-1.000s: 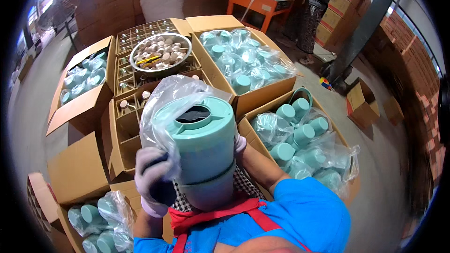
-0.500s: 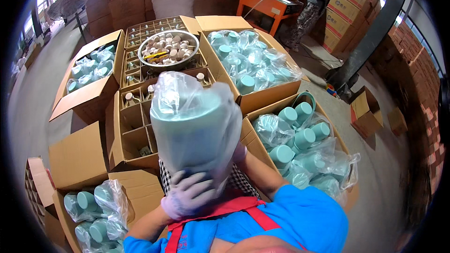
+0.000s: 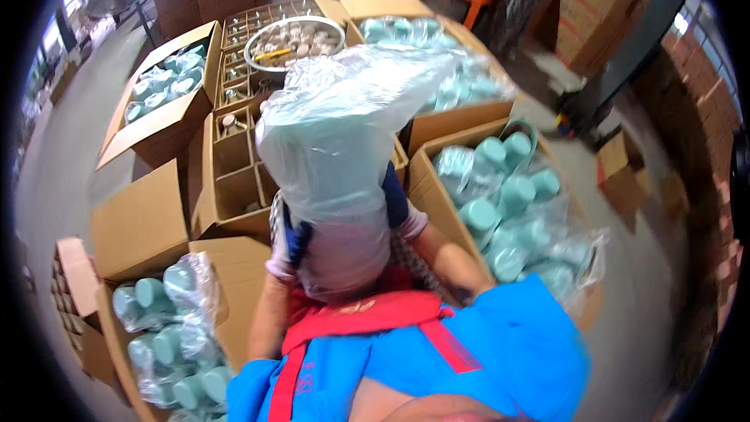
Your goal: The person assembles water bottles by placing a metal liner into a plastic outer shell, attaching a cap, and then placing the assembled bottle into a plastic bag.
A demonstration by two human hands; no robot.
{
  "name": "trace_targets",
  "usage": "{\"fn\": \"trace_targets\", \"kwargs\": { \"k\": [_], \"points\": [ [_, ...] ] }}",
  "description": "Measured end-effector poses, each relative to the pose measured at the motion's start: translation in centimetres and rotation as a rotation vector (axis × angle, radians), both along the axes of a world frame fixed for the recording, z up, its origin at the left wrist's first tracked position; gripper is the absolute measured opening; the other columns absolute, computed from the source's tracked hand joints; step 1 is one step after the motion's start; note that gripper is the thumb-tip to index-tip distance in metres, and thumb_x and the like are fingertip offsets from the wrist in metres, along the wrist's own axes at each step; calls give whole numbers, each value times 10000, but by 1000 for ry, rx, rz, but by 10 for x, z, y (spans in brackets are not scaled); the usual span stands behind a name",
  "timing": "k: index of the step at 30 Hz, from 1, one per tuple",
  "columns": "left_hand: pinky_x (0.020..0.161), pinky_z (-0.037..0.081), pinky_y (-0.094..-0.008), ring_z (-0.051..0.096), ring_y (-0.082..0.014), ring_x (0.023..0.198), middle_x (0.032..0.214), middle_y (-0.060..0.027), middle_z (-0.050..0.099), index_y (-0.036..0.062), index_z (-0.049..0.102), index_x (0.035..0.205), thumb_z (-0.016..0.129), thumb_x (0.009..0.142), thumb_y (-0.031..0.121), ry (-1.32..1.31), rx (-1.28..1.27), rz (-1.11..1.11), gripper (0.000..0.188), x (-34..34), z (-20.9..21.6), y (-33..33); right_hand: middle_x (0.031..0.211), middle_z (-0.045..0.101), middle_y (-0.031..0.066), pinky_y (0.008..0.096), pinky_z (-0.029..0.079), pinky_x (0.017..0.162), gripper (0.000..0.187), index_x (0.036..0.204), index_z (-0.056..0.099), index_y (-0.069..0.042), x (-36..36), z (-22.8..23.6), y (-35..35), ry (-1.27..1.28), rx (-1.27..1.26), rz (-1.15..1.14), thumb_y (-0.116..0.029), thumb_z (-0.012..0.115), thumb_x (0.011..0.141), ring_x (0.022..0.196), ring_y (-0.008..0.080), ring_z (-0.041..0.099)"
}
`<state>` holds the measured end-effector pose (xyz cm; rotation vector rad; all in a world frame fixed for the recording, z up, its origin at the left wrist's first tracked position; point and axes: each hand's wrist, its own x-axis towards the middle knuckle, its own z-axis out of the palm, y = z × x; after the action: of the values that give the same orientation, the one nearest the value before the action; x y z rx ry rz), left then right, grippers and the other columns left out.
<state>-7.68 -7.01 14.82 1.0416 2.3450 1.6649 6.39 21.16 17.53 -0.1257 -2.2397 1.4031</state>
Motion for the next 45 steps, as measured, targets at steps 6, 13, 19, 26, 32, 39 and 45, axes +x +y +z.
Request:
{"fn": "trace_targets", "kwargs": {
  "k": [6,13,19,26,32,39,45],
  "points": [
    [1181,260,-463,365,-381,1404,1497,-214,421,-24,416,1437,470,985,300,945,-117,115,558,30,-22,-5,1404,514,198,386,397,1093,576,1438,440,5,18,28,-82,46,-1058,282,-403,462,1032,1262,299,514],
    [1060,426,-418,534,-293,1224,1322,-167,567,-20,531,1328,662,903,227,-297,-21,-452,509,11,-28,89,1463,456,234,457,299,1163,602,1444,458,-63,155,64,-14,-221,1227,-404,-338,569,920,1325,406,460],
    [1058,432,-387,548,-251,1233,1346,-132,570,-7,541,1355,620,971,212,-612,22,-1092,449,145,62,222,1313,581,151,407,458,1038,355,1330,534,-17,314,46,0,41,498,-777,-186,486,1021,1188,246,552],
    [653,488,-306,619,-222,780,869,-102,663,79,634,854,552,984,205,-302,266,-1718,199,174,298,222,1263,611,123,376,485,975,331,1291,551,-4,453,20,7,307,-8,-1293,-139,550,990,1125,238,585],
    [487,547,-297,664,-201,579,709,-114,698,107,622,686,437,979,181,-393,881,-1965,354,146,290,232,1220,637,100,350,508,921,317,1258,565,8,487,20,74,621,-219,-1296,-100,605,963,1071,231,613],
    [443,359,-238,530,-100,573,728,-36,591,175,572,982,512,935,82,-452,943,-2200,120,176,260,255,1209,647,120,354,471,977,397,1280,563,2,556,-111,222,178,53,-1423,-134,681,927,1134,212,606],
    [524,510,-309,642,-235,624,865,-147,674,1,644,1055,585,986,253,-663,415,-1799,267,111,154,256,1196,690,152,355,490,954,363,1213,627,46,501,-23,173,-187,-11,-1278,-49,705,872,1096,217,647]
  ]
}}
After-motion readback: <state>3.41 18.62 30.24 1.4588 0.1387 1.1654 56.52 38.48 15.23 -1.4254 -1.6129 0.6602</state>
